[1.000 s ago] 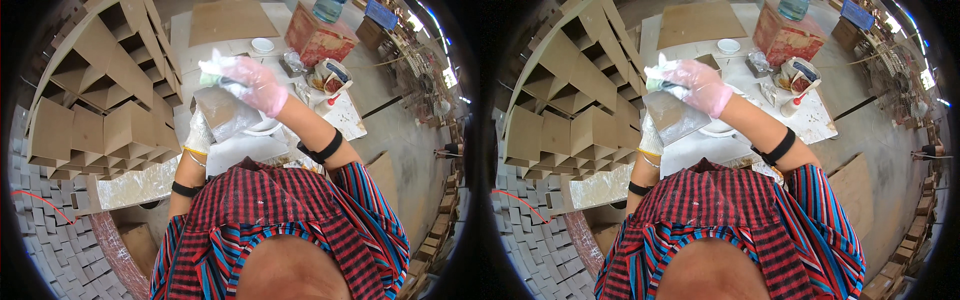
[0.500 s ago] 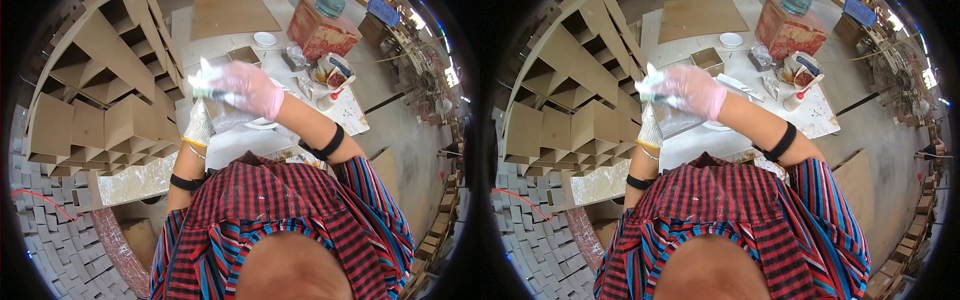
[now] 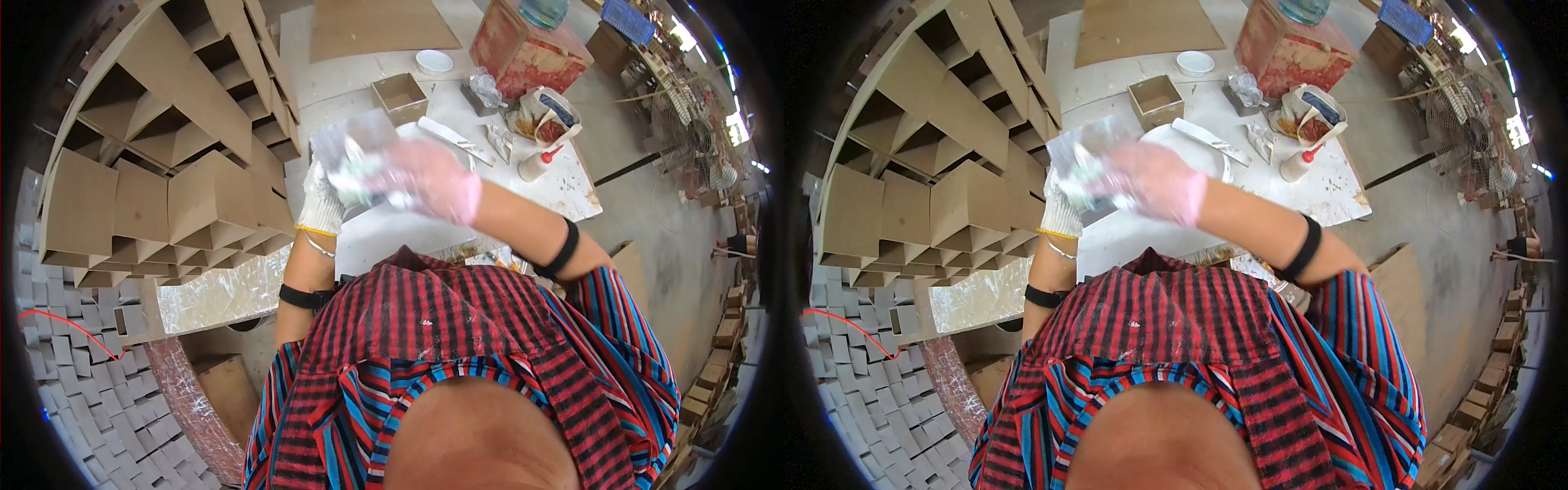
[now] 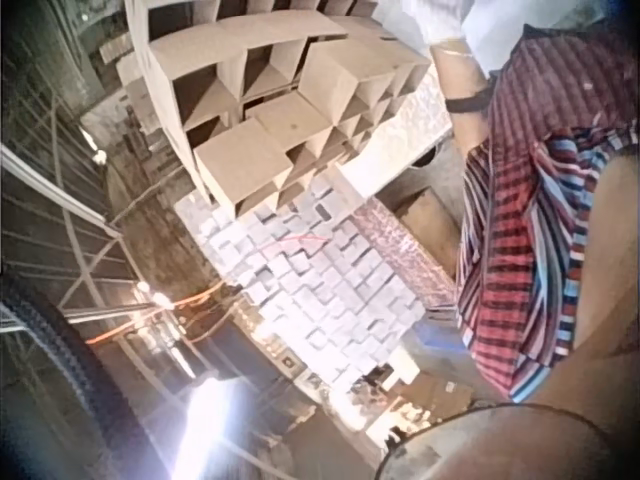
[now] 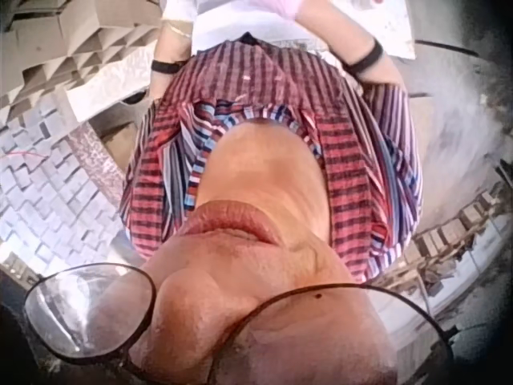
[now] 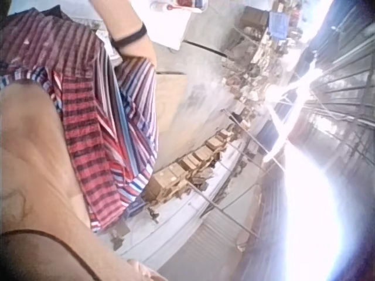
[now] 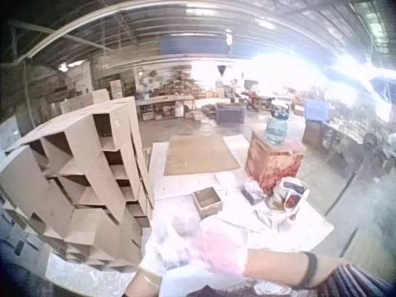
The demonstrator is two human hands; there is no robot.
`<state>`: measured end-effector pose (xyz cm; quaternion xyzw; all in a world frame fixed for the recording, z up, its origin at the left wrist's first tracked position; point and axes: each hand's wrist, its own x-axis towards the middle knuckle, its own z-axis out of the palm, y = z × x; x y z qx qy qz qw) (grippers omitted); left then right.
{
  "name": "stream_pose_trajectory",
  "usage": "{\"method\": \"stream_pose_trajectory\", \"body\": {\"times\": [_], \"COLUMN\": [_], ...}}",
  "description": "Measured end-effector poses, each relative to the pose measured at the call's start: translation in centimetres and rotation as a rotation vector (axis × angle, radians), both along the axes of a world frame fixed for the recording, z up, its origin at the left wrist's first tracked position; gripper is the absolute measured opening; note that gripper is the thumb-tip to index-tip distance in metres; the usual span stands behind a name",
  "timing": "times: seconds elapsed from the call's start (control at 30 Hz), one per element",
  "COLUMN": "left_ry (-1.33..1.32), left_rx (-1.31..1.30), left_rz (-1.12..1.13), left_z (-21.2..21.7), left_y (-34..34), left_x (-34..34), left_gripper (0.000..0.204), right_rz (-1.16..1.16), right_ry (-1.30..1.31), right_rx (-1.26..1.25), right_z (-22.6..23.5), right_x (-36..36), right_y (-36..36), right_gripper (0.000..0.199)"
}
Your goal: Cleaning the interior and exterior surfaces of small wooden or fiberboard boxes using a cloth and white liquid.
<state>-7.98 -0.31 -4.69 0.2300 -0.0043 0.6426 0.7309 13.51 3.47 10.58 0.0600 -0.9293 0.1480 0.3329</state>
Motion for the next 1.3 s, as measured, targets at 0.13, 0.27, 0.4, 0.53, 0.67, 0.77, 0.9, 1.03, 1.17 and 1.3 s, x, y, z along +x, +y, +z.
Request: {"method": "stream_pose_trajectory", "body": {"times": [0.13,0.27,0.4,0.53,0.67,0.77,0.9,1.03,1.17,1.3], "left_ry": [0.376,0.277,0.155,0.319,0.241,0.157,0.249,0.167,0.116,0.181], "left_rx": [-0.464,-0.476,-0.709,-0.593,-0.446,-0.599,-0.38,-0.466,-0.421,-0.504], "left_rz": [0.483,0.431,0.445,0.485,0.472,0.493,0.457,0.387,0.431,0.435], "left_z": [4.1,7.1,8.6,7.4,7.7,9.6,6.6,6.2,5.7,6.0], "left_y": [-1.6,-1.6,-1.7,-2.7,-2.1,-2.1,-2.1,-0.6,-0.5,-0.3], "left_x": [3.0,5.1,4.6,5.1,4.2,4.6,3.4,3.4,2.8,2.8], "left_gripper": [0.047,0.049,0.048,0.05,0.05,0.05,0.055,0.054,0.052,0.052], "right_rz": [-0.198,-0.316,-0.132,-0.203,-0.155,-0.145,-0.089,-0.173,-0.155,-0.193], "right_ry": [-0.205,-0.013,-0.3,0.058,-0.061,-0.414,0.079,0.031,-0.198,-0.12], "right_rx": [0.069,0.055,0.113,0.114,-0.045,0.039,-0.082,-0.079,0.027,-0.198], "right_z": [-0.2,-0.9,-0.8,-0.7,-0.7,1.1,1.1,1.1,-0.7,1.4], "right_x": [0.3,-1.1,1.4,-1.2,0.1,3.2,1.0,1.6,5.0,3.4], "right_y": [1.8,5.5,0.5,4.7,2.8,0.0,3.9,4.0,0.9,2.4], "right_gripper": [0.054,0.064,0.047,0.049,0.051,0.056,0.054,0.049,0.057,0.056]}}
